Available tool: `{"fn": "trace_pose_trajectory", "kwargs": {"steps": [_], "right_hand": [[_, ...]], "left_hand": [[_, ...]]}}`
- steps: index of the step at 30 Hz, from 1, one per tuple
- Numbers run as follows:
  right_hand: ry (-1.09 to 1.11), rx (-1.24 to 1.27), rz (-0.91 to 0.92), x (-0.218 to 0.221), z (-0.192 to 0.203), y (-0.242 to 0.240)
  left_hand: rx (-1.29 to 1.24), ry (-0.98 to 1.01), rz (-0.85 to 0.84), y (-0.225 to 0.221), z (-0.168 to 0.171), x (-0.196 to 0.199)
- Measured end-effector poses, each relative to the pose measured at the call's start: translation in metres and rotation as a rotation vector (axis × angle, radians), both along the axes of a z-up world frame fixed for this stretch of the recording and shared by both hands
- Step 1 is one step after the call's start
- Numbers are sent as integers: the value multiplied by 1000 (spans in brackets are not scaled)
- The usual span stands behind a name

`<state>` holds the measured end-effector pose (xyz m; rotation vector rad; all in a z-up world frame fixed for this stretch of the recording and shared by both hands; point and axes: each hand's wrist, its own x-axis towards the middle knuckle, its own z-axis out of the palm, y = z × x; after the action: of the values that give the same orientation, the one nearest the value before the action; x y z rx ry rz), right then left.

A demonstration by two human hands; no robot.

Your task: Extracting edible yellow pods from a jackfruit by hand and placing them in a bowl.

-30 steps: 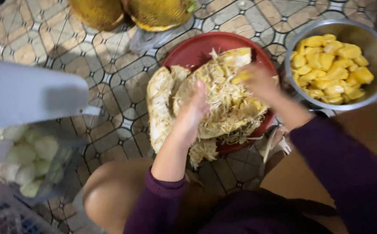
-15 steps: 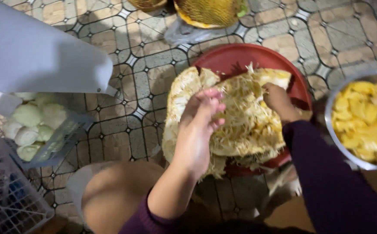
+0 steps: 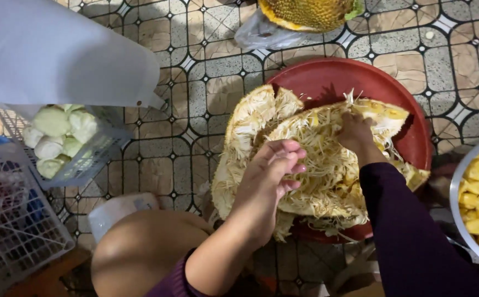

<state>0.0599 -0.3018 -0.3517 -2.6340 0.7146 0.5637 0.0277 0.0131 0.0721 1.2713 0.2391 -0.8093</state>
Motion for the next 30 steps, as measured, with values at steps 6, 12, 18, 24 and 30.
{"fn": "trace_pose_trajectory", "kwargs": {"steps": [6, 12, 18, 24, 30], "right_hand": [[-30, 142, 72, 0, 25, 13], [-21, 236, 39, 5, 29, 4], [67, 253, 76, -9, 59, 9], [49, 218, -34, -49, 211, 25], [-233, 1032, -365, -90, 225, 26]], "left_hand": [[21, 36, 23, -10, -4, -2], [-27, 14, 15, -11, -13, -8], [4, 31, -3, -5, -14, -9], [-47, 14, 21, 8, -3, -19], [-13, 151, 54, 1, -23, -34]]}}
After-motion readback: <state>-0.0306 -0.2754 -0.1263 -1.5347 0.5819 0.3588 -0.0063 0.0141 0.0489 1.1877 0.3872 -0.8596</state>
